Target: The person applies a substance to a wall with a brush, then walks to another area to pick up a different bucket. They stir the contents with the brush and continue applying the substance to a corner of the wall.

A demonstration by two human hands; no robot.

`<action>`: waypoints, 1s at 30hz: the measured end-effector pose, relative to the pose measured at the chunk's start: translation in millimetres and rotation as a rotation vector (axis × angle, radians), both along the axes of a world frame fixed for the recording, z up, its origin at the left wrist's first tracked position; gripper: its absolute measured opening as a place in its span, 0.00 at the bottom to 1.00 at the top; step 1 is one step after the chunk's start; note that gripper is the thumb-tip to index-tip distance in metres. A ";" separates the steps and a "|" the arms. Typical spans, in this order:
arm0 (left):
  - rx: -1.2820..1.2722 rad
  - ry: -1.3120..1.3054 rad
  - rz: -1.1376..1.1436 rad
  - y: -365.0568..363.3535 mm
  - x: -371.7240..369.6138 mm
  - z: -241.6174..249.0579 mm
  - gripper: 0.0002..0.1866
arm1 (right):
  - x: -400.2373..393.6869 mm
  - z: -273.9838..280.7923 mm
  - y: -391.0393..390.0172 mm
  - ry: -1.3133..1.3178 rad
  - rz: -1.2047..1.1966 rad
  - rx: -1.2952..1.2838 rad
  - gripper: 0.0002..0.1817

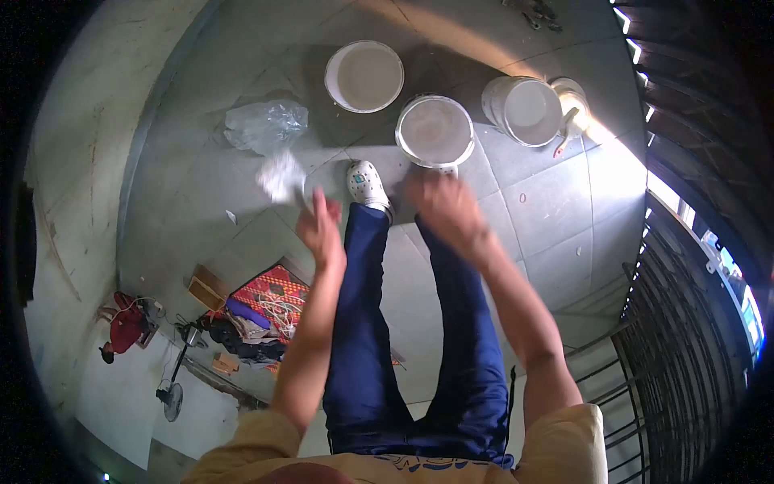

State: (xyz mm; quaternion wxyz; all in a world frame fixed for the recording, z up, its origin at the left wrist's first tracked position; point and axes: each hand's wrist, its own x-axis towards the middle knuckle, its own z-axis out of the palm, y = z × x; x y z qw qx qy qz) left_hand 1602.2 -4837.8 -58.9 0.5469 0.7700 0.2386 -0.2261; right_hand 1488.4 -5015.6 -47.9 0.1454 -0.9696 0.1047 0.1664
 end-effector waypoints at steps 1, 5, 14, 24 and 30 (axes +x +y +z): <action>-0.065 0.054 0.006 -7.2 19.5 -37.4 0.26 | 26.9 -29.8 -31.0 -0.302 0.085 -0.278 0.06; -0.013 -0.118 -0.014 -45.7 98.6 -160.9 0.34 | 125.8 -143.6 -131.2 -0.441 -0.571 0.305 0.15; -0.354 0.161 -0.181 -74.2 157.9 -201.2 0.41 | 166.5 -245.3 -127.0 0.190 -0.988 1.069 0.38; -0.466 -0.183 -0.432 -106.9 182.5 -172.9 0.35 | 159.1 -204.8 -154.3 -0.205 -0.709 1.307 0.42; -0.588 -0.398 -0.544 -149.8 215.9 -157.8 0.34 | 185.2 -174.5 -187.6 -0.497 -0.702 1.194 0.42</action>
